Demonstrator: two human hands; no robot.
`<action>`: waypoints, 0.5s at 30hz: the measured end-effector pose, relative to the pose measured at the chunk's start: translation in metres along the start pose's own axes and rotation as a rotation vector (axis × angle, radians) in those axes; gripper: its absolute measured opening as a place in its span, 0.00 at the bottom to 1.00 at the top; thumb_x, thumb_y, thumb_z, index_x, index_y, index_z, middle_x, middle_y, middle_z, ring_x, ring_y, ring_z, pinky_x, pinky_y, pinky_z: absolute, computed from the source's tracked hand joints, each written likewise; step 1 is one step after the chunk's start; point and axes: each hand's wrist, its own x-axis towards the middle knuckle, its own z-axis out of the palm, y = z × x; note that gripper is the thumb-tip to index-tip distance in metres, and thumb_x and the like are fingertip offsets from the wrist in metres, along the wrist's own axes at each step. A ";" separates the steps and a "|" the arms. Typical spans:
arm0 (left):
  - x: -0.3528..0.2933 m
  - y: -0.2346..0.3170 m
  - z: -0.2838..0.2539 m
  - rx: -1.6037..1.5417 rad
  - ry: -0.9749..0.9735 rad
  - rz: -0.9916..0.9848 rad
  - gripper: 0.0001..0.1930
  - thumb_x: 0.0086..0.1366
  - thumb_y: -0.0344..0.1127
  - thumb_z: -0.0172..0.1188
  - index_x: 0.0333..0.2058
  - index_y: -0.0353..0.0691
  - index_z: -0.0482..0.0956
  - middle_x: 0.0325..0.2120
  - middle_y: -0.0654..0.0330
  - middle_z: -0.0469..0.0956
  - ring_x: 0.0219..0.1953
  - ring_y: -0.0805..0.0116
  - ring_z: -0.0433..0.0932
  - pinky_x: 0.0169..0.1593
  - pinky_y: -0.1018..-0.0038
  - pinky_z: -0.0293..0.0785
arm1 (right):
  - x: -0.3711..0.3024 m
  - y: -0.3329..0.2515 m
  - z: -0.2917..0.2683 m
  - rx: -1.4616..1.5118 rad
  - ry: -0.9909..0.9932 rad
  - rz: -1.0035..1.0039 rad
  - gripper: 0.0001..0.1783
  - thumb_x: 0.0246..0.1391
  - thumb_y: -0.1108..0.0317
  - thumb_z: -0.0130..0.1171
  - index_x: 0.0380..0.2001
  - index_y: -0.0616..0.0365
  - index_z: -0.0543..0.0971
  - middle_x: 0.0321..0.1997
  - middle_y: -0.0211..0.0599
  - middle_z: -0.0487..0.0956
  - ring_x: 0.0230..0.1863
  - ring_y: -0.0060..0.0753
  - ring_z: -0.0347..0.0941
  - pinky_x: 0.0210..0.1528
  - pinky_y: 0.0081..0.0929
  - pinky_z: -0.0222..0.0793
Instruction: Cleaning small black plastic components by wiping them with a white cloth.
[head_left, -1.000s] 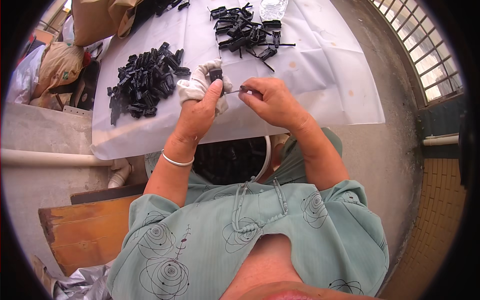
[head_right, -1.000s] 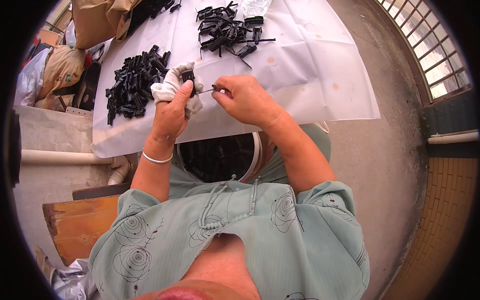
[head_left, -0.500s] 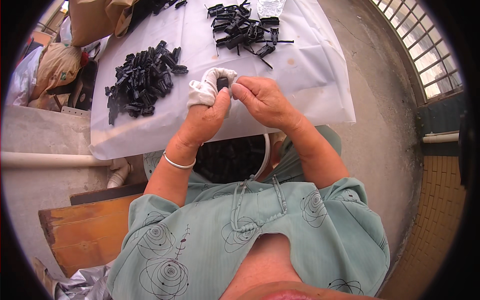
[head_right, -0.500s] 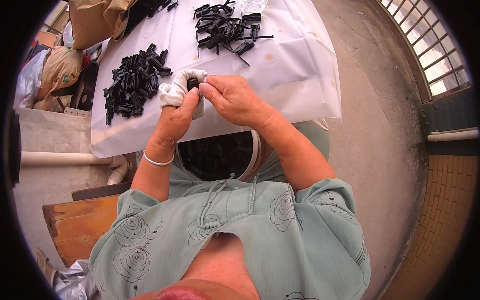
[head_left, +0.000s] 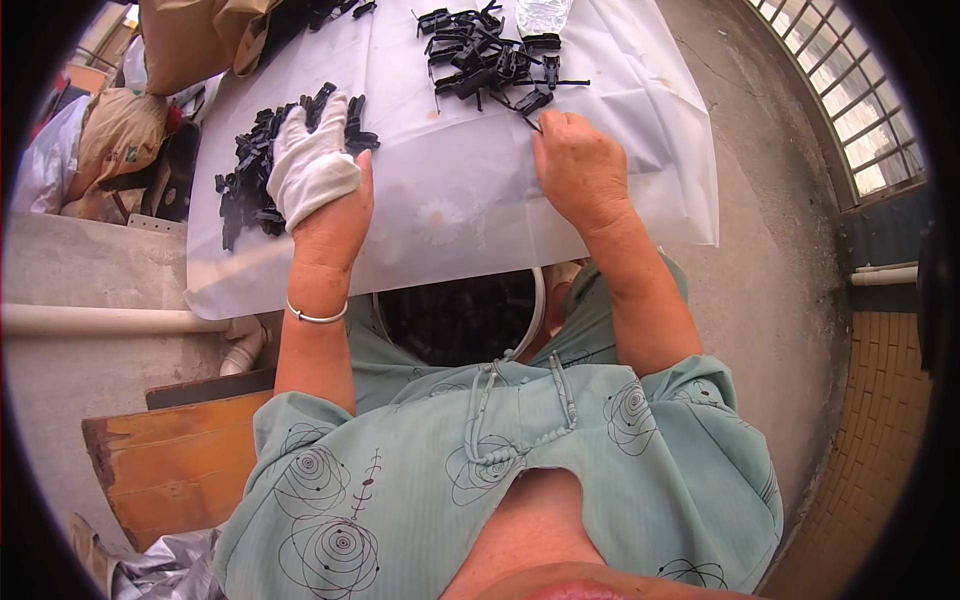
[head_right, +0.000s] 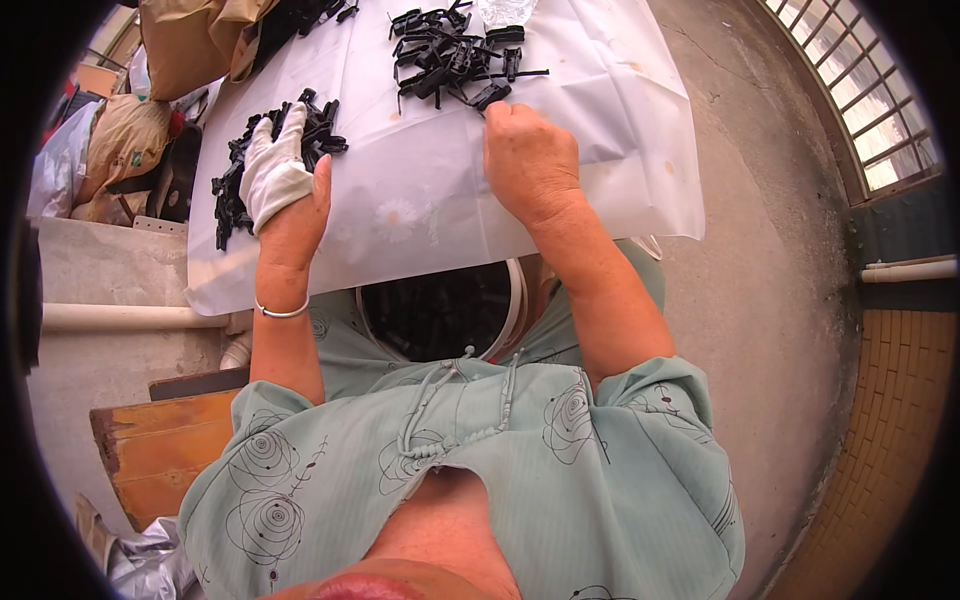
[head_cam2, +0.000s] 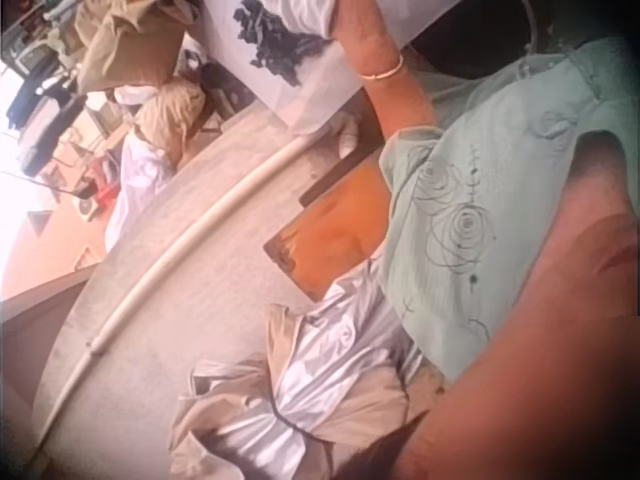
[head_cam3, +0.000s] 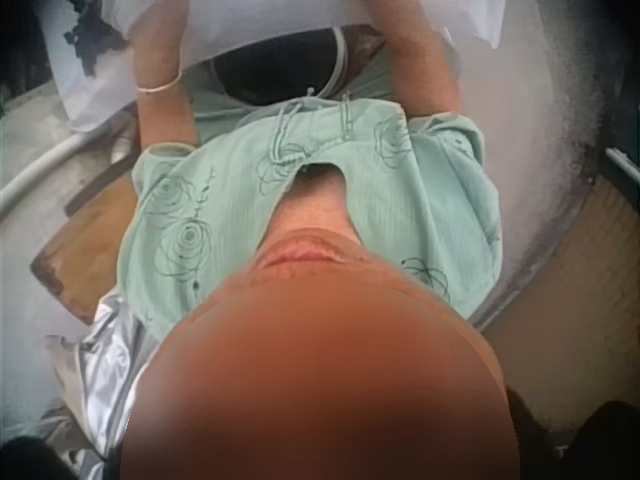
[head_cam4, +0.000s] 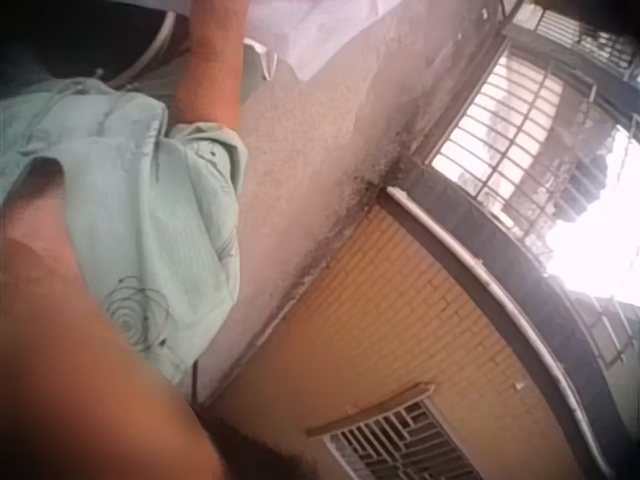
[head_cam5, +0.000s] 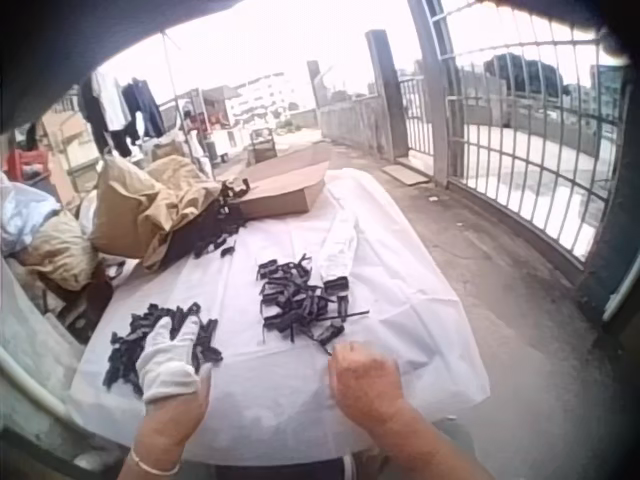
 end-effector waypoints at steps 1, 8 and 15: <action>-0.004 0.002 0.001 -0.181 -0.015 -0.002 0.20 0.53 0.31 0.58 0.46 0.38 0.72 0.42 0.42 0.71 0.47 0.51 0.70 0.51 0.63 0.64 | 0.000 0.000 0.003 0.003 0.001 -0.003 0.09 0.49 0.65 0.55 0.31 0.58 0.72 0.27 0.40 0.76 0.26 0.44 0.73 0.28 0.38 0.69; -0.030 0.036 0.030 -1.798 -0.576 -0.818 0.10 0.65 0.32 0.44 0.39 0.34 0.72 0.33 0.56 0.75 0.21 0.73 0.73 0.28 0.77 0.72 | -0.009 -0.016 -0.003 0.733 0.164 -0.189 0.04 0.49 0.74 0.55 0.28 0.63 0.72 0.21 0.37 0.72 0.17 0.27 0.64 0.21 0.24 0.61; -0.037 0.036 0.050 -2.499 -0.674 -1.183 0.12 0.66 0.35 0.42 0.43 0.38 0.69 0.41 0.49 0.74 0.29 0.72 0.73 0.28 0.77 0.71 | -0.011 -0.024 -0.006 1.057 0.212 0.113 0.05 0.53 0.71 0.55 0.29 0.63 0.72 0.20 0.24 0.68 0.20 0.13 0.58 0.22 0.15 0.57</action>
